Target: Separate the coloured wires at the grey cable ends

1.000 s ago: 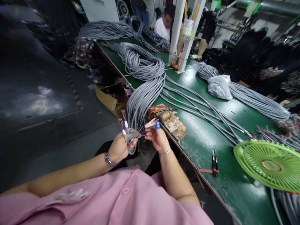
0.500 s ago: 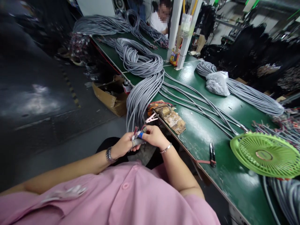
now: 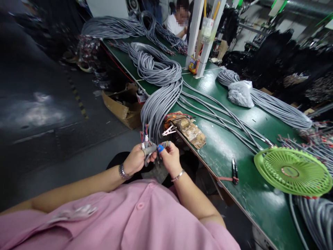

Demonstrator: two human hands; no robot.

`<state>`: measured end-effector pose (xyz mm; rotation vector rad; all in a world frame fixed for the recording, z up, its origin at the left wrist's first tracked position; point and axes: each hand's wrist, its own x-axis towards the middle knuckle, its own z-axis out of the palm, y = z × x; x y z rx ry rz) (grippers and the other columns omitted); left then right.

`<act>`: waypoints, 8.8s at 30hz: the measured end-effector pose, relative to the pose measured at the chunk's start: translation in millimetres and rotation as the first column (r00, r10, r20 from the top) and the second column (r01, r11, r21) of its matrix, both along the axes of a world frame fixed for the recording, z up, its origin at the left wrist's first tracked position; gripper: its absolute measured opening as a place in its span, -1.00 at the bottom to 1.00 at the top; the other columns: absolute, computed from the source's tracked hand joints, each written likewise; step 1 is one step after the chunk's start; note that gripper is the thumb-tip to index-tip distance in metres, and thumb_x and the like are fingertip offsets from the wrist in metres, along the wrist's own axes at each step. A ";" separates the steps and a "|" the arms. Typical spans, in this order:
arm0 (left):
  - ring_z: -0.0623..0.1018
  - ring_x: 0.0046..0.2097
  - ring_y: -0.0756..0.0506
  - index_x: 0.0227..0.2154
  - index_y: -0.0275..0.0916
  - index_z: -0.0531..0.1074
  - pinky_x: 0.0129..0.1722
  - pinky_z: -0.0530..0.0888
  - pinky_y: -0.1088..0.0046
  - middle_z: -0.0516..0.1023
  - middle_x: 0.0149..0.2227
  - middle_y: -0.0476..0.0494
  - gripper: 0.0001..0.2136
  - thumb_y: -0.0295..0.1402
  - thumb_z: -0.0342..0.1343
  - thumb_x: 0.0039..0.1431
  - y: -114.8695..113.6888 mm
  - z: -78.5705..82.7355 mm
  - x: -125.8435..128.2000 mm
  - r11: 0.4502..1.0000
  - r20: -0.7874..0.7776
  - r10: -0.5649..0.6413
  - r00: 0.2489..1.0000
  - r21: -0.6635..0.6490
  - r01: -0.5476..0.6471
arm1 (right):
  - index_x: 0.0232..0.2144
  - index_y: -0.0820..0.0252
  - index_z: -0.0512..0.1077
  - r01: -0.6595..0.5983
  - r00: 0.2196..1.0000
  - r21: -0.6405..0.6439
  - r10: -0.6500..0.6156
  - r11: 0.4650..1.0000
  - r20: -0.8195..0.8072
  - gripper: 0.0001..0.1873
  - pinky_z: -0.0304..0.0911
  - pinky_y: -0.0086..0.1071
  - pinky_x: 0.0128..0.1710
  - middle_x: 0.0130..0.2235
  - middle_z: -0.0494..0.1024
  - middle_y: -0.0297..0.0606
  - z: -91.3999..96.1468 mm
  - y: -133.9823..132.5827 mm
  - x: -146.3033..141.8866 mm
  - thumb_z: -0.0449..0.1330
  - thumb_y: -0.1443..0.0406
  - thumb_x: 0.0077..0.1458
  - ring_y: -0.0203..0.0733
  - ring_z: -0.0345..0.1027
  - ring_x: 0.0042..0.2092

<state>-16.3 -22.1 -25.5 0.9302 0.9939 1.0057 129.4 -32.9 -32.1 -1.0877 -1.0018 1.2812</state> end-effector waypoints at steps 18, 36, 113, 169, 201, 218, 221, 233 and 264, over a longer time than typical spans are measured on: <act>0.41 -0.67 0.01 -0.55 -0.31 0.41 -0.72 0.22 0.57 0.49 -0.66 -0.10 -0.78 -0.26 0.26 -0.08 8.6 1.2 1.8 0.988 0.139 0.147 0.979 -0.068 -0.138 | -0.46 0.21 0.46 -0.050 0.997 -0.062 0.046 0.997 -0.058 -0.70 0.11 -0.46 -0.56 -0.55 0.40 -0.42 3.1 24.6 -9.9 0.39 0.13 -0.12 -0.41 0.15 -0.57; 0.37 -0.68 0.04 -0.57 -0.32 0.40 -0.72 0.19 0.58 0.45 -0.68 -0.06 -0.80 -0.29 0.27 -0.11 18.7 -0.7 -2.2 0.959 0.181 0.279 0.943 -0.096 -0.266 | -0.52 0.21 0.41 -0.082 0.994 -0.061 0.077 0.995 -0.080 -0.70 0.13 -0.48 -0.55 -0.56 0.39 -0.42 -4.0 18.3 -13.0 0.40 0.14 -0.12 -0.40 0.17 -0.55; 0.28 -0.71 0.08 -0.56 -0.28 0.36 -0.74 0.12 0.58 0.37 -0.72 0.04 -0.81 -0.35 0.29 -0.12 23.4 13.1 20.4 0.978 0.196 0.171 0.966 -0.150 -0.143 | -0.40 0.18 0.47 0.050 0.852 -0.110 -0.100 0.993 -0.513 -0.61 0.28 -0.47 -0.42 -0.42 0.49 -0.32 -3.5 61.1 1.7 0.23 -0.04 0.06 -0.33 0.33 -0.41; 0.34 -0.67 0.06 -0.47 -0.27 0.38 -0.69 0.18 0.57 0.44 -0.66 0.02 -0.80 -0.28 0.25 -0.02 8.6 -0.9 11.6 0.983 0.111 0.177 0.978 -0.063 -0.171 | -0.33 0.22 0.48 -0.307 0.886 -0.211 0.198 0.928 -0.419 -0.36 0.37 -0.40 -0.43 -0.36 0.52 -0.27 -8.3 41.9 21.2 0.21 -0.24 -0.10 -0.34 0.33 -0.45; 0.40 -0.66 0.03 -0.63 -0.32 0.41 -0.68 0.21 0.56 0.48 -0.67 -0.10 -0.76 -0.28 0.20 0.02 -1.6 -7.2 2.4 0.988 -0.114 -0.135 0.984 0.058 0.142 | -0.48 0.21 0.50 -0.170 0.984 -0.056 0.172 0.984 0.038 -0.72 0.16 -0.45 -0.50 -0.55 0.45 -0.41 12.5 19.0 9.0 0.41 0.15 -0.17 -0.37 0.21 -0.53; 0.39 -0.68 0.03 -0.60 -0.30 0.38 -0.70 0.18 0.55 0.45 -0.68 -0.07 -0.77 -0.25 0.22 -0.03 4.2 -7.1 2.4 1.000 0.000 0.011 1.000 0.007 -0.011 | -0.45 0.21 0.45 -0.162 0.987 -0.085 0.162 0.983 -0.001 -0.69 0.15 -0.46 -0.50 -0.54 0.43 -0.40 8.3 28.2 0.0 0.38 0.11 -0.12 -0.37 0.22 -0.52; 0.38 -0.68 0.03 -0.61 -0.30 0.37 -0.70 0.18 0.56 0.45 -0.69 -0.06 -0.74 -0.22 0.22 -0.02 4.9 -3.6 2.6 0.999 0.018 0.047 0.999 -0.016 -0.046 | -0.46 0.21 0.44 -0.063 0.998 -0.104 0.061 0.993 -0.015 -0.72 0.16 -0.46 -0.50 -0.53 0.42 -0.40 6.5 24.9 -5.7 0.36 0.14 -0.10 -0.37 0.21 -0.52; 0.21 -0.74 0.08 -0.49 -0.29 0.41 -0.75 0.10 0.58 0.31 -0.77 0.06 -0.79 -0.26 0.26 -0.11 19.1 13.7 -3.2 0.995 0.160 0.051 0.986 -0.096 -0.036 | -0.30 0.18 0.46 -0.124 0.923 -0.212 0.034 0.969 -0.383 -0.43 0.32 -0.45 -0.47 -0.38 0.46 -0.32 -2.7 44.0 20.2 0.18 -0.19 -0.02 -0.38 0.21 -0.49; 0.17 -0.76 0.11 -0.62 -0.29 0.38 -0.77 0.03 0.58 0.27 -0.79 0.05 -0.81 -0.31 0.26 -0.21 31.1 19.8 15.4 0.985 0.144 -0.065 0.987 -0.149 0.086 | -0.37 0.17 0.46 -0.073 0.891 -0.168 -0.012 0.983 -0.454 -0.47 0.27 -0.46 -0.46 -0.38 0.50 -0.28 -2.0 56.7 10.0 0.15 -0.18 0.04 -0.34 0.25 -0.45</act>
